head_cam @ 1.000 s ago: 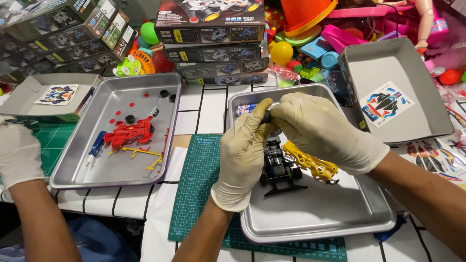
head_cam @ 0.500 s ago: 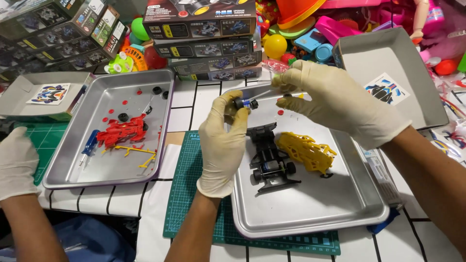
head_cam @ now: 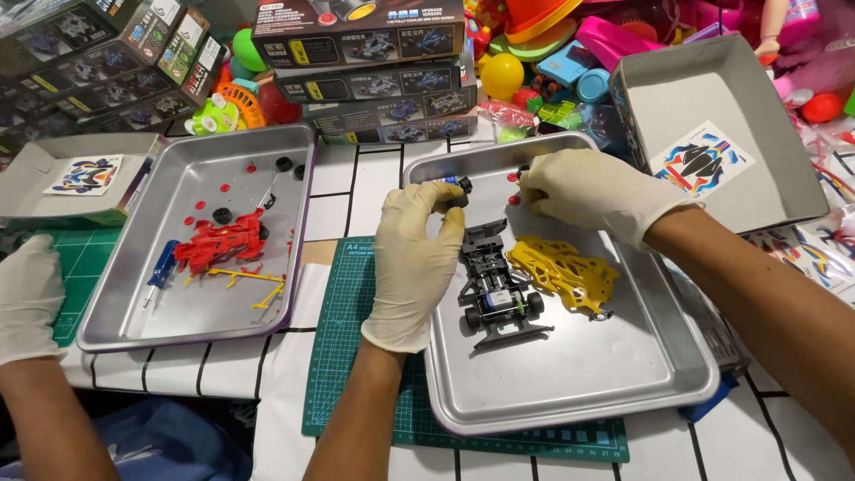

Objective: Assembling a miniature toy car by fitting gears, axles, and various plastic components onto a chassis.

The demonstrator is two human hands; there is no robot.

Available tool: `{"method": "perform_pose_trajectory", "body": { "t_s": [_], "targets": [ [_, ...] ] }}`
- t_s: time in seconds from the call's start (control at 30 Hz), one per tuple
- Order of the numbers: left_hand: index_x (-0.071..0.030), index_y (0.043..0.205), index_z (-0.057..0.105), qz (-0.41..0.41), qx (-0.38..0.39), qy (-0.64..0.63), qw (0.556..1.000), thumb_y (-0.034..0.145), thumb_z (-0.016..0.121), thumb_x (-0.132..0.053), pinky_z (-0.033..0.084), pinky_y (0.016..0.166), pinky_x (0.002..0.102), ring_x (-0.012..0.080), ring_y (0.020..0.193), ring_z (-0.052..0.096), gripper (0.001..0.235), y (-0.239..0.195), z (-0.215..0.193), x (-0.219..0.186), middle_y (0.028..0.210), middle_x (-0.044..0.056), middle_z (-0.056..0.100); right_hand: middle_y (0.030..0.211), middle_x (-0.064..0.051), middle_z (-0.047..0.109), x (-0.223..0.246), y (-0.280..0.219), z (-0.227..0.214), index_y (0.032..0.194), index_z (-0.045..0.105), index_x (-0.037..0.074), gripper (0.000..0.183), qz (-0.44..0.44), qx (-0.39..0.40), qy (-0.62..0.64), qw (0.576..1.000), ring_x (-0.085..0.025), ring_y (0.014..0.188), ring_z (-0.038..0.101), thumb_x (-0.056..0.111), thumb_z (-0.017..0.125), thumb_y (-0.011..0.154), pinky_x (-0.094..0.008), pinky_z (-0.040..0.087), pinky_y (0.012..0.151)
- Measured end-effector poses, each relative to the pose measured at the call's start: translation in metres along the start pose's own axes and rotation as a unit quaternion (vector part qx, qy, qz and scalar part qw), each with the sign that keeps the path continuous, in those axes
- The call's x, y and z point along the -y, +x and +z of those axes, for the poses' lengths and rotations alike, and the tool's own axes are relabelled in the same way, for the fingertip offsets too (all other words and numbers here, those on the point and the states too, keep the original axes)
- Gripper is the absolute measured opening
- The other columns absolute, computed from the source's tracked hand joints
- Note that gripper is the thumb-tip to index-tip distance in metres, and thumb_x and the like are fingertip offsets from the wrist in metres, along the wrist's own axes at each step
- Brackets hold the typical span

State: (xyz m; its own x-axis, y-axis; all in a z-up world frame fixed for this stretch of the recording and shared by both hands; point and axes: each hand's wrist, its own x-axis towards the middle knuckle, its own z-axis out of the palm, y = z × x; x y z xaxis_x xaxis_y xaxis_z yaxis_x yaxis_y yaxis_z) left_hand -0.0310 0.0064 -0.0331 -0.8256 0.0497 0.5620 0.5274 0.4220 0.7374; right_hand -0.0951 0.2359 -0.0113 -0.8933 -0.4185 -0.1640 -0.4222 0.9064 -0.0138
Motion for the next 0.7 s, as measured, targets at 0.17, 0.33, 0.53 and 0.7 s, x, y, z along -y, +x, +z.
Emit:
{"method": "perform_pose_trajectory", "body": {
  "t_s": [0.17,0.33,0.53,0.7],
  "targets": [
    [-0.014,0.106,0.071,0.002,0.001,0.022,1.0,0.09,0.073,-0.002,0.053,0.091,0.035,0.0222,0.095,0.063,0.02,-0.001,0.002,0.01,0.091,0.003,0.066,0.105,-0.011,0.076,0.007,-0.005,-0.009,0.112,0.076,0.012,0.026,0.004,-0.005,0.001,1.0,-0.035,0.102,0.074,0.025,0.069,0.091,-0.047,0.061,0.089],
    [-0.011,0.105,0.068,0.01,-0.009,0.061,0.998,0.094,0.07,-0.004,0.05,0.091,0.037,0.0231,0.097,0.062,0.014,0.003,-0.002,0.017,0.091,0.004,0.063,0.104,-0.013,0.075,0.0,0.006,-0.003,0.116,0.074,0.01,0.027,-0.004,-0.056,0.024,0.998,-0.037,0.102,0.073,0.024,0.067,0.093,-0.048,0.06,0.087],
    [-0.01,0.096,0.064,0.023,-0.043,0.091,0.995,0.096,0.068,-0.008,0.044,0.093,0.04,0.0255,0.097,0.059,0.004,0.007,-0.004,0.026,0.091,0.006,0.06,0.1,-0.005,0.071,-0.018,0.009,0.009,0.113,0.075,0.018,0.023,-0.069,-0.18,-0.06,0.979,-0.029,0.101,0.069,0.02,0.071,0.09,-0.04,0.06,0.085],
    [-0.011,0.096,0.062,0.003,-0.087,0.033,0.996,0.098,0.065,-0.011,0.044,0.095,0.04,0.0279,0.1,0.061,0.003,0.008,-0.005,0.026,0.091,0.006,0.062,0.101,-0.011,0.073,-0.012,0.016,0.003,0.121,0.075,0.019,0.028,-0.084,-0.195,-0.019,0.977,-0.032,0.097,0.07,0.016,0.068,0.094,-0.044,0.06,0.084]
  ]
}}
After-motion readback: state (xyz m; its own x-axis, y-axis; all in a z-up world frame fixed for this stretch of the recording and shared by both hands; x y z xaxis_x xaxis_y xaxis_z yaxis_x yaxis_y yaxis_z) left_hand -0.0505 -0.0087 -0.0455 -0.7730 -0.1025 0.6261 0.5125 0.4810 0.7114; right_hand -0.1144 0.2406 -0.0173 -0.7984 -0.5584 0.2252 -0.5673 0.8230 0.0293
